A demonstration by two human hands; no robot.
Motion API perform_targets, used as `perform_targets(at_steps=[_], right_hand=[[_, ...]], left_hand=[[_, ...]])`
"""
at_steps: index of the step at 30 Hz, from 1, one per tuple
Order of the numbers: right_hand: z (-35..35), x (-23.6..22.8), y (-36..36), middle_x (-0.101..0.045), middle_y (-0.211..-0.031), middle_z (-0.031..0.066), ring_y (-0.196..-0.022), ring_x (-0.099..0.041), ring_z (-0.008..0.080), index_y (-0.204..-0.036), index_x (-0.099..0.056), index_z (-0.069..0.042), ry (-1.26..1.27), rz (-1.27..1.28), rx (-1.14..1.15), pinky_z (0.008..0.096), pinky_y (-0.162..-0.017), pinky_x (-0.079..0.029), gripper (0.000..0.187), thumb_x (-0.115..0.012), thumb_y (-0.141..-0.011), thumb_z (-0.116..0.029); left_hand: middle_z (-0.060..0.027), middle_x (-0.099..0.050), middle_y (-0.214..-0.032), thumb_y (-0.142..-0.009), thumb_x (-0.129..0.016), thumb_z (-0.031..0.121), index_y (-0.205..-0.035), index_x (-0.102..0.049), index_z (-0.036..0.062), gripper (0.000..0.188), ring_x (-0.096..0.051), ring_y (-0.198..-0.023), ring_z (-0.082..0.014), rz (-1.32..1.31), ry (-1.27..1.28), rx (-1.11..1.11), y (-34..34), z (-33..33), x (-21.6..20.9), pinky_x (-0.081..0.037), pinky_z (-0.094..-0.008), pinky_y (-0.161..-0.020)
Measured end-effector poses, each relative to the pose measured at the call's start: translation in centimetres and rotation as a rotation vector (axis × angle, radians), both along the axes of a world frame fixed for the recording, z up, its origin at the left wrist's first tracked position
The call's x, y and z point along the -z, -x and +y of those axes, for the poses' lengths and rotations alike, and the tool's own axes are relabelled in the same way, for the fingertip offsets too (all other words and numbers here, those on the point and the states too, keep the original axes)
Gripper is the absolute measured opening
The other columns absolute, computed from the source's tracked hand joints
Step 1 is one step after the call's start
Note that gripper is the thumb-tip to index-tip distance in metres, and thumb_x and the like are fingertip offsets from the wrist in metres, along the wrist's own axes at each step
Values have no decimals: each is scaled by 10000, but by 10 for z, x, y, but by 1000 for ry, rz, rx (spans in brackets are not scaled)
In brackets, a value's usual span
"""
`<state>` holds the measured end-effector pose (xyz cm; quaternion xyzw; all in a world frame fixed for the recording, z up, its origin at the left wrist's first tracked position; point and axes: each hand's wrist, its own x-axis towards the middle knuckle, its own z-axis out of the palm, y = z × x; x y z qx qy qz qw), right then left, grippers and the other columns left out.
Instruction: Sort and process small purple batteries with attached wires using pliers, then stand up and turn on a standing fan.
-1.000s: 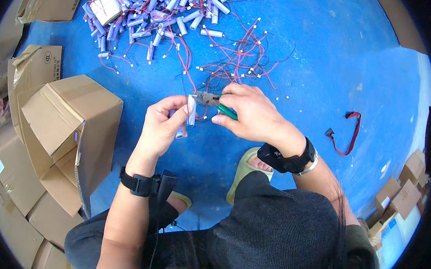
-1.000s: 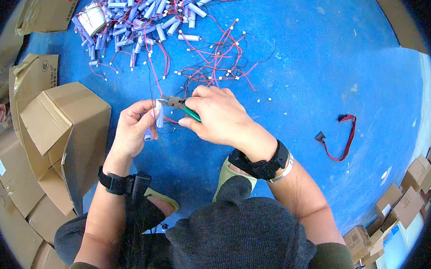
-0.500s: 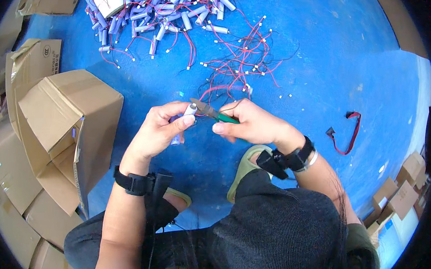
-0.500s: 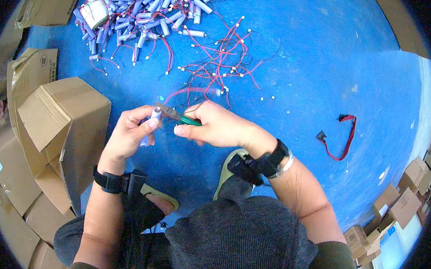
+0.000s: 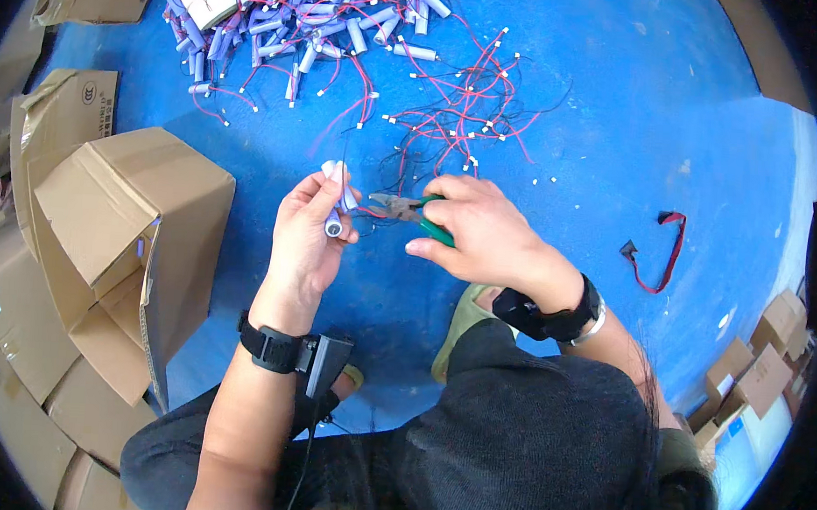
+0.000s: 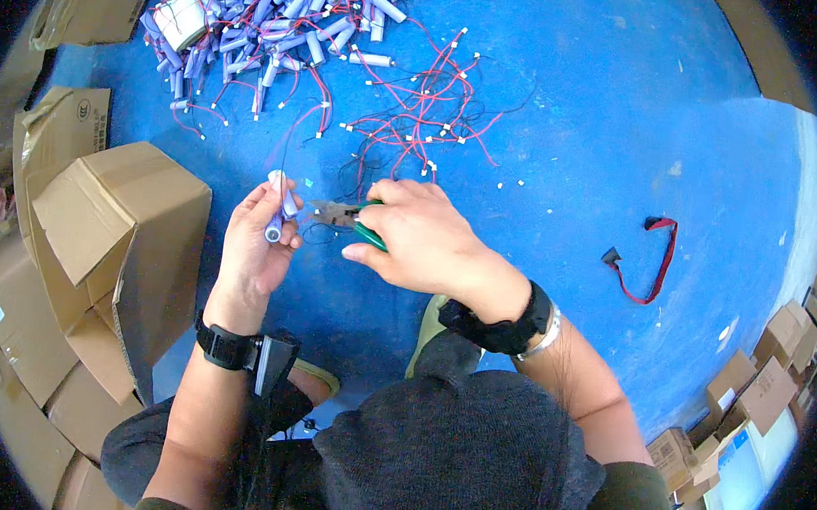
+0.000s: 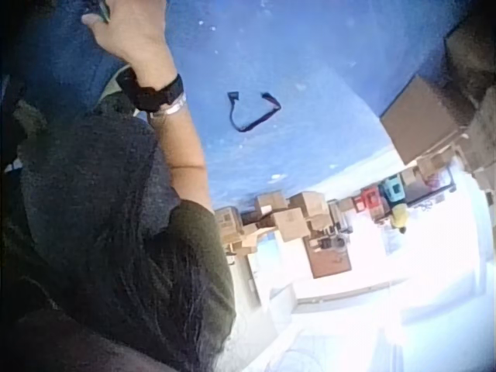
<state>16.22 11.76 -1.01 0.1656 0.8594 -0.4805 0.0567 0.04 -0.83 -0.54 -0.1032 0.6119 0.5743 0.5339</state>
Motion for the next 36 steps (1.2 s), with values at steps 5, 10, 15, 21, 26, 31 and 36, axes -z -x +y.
perform_targets(at_steps=[5, 10, 15, 21, 26, 31, 36], right_hand=[[-5, -2, 3, -536, -954, 72, -952, -496, 255, -821, -625, -67, -198, 115, 13, 380, -827, -384, 303, -665, -724, -352], [-8, -1, 8, -543, -1003, 73, -961, -509, 251, -738, -560, -92, -509, 236, 32, 406, -837, -387, 260, -674, -680, -318], [-4, 9, 9, -564, -974, 20, -924, -514, 202, -701, -541, -144, -916, 401, 118, 384, -830, -390, 79, -569, -675, -213], [10, 13, 11, -583, -888, -5, -815, -553, 181, -706, -568, -137, -792, 422, 72, 332, -718, -428, 131, -596, -705, -264], [12, 7, 10, -583, -761, 14, -688, -586, 186, -672, -573, -109, -287, 102, 107, 303, -668, -442, 300, -615, -747, -396], [4, 10, 11, -561, -721, 22, -681, -584, 192, -661, -559, -107, -353, 50, 126, 323, -651, -428, 291, -623, -736, -381], [8, 4, 19, -551, -756, 24, -731, -570, 208, -698, -589, -107, -840, 134, 384, 343, -649, -417, 263, -629, -733, -364]], left_hand=[[-1, -557, -685, -853, -609, 237, -857, -569, 71, 171, -455, -443, -67, -79, -18, -1, -3, 5, -3, -418, -223, -411], [14, -523, -638, -840, -626, 265, -846, -574, 73, 199, -446, -434, -76, -87, 54, -12, -7, 8, -6, -410, -228, -411], [37, -440, -568, -823, -646, 315, -720, -540, 117, 248, -422, -461, -79, -278, 205, -210, -10, 20, -20, -377, -224, -428], [8, -489, -608, -845, -616, 329, -820, -552, 70, 268, -436, -483, -75, -282, 194, -203, -11, 18, -23, -378, -212, -431], [-24, -578, -773, -918, -509, 220, -1126, -553, -1, 306, -445, -536, -37, 713, -7, 448, -7, 0, -4, -397, -198, -478], [-2, -550, -654, -912, -515, 211, -1019, -603, 3, 250, -438, -532, -33, 984, -69, 711, -6, 6, -8, -377, -195, -478], [-38, -578, -661, -890, -542, 260, -857, -601, 49, 221, -471, -483, -74, 290, 372, 455, -14, 3, -7, -385, -226, -401]])
